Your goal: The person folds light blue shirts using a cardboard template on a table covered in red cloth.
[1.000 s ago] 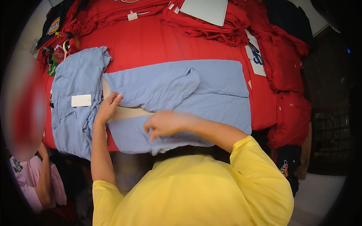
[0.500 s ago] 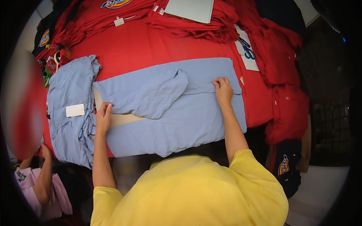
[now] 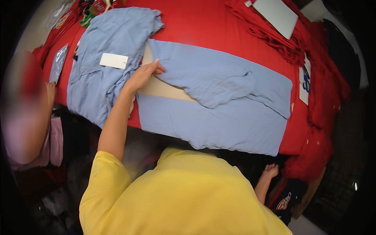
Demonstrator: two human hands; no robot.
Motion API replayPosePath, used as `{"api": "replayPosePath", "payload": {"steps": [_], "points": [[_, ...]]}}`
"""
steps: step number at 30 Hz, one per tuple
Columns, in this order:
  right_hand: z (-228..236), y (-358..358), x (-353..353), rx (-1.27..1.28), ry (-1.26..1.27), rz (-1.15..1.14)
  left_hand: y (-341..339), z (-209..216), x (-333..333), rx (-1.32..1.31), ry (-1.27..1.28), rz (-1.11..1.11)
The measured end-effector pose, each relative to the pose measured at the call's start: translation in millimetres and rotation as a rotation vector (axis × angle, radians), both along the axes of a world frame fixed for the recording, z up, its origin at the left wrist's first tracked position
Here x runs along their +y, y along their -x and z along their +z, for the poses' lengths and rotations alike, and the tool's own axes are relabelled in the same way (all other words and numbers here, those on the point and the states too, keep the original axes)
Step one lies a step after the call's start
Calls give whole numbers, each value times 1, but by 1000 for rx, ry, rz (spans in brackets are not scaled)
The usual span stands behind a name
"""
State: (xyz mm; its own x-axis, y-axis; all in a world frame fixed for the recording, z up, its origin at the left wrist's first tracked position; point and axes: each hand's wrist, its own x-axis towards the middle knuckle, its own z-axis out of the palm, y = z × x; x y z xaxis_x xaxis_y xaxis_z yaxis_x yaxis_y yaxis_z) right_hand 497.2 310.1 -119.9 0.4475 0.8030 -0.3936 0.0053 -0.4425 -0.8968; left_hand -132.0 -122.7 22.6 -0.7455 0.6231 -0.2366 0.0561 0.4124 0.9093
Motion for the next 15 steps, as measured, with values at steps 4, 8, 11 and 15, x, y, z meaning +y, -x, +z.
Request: {"api": "replayPosePath", "payload": {"steps": [4, 8, 11, 15], "points": [[-10, 122, -146, 23, 386, 794, 17, 16, -2, -137, 130, -117], [78, 288, -243, -17, 1141, 1709, 28, 25, 4, -189, 200, -162], [75, 314, -275, -102, 963, 2087, 31, 25, 5, -216, 194, -165], [163, 374, -253, -98, 810, 2537, 35, 19, -1, -287, 152, -187]]}}
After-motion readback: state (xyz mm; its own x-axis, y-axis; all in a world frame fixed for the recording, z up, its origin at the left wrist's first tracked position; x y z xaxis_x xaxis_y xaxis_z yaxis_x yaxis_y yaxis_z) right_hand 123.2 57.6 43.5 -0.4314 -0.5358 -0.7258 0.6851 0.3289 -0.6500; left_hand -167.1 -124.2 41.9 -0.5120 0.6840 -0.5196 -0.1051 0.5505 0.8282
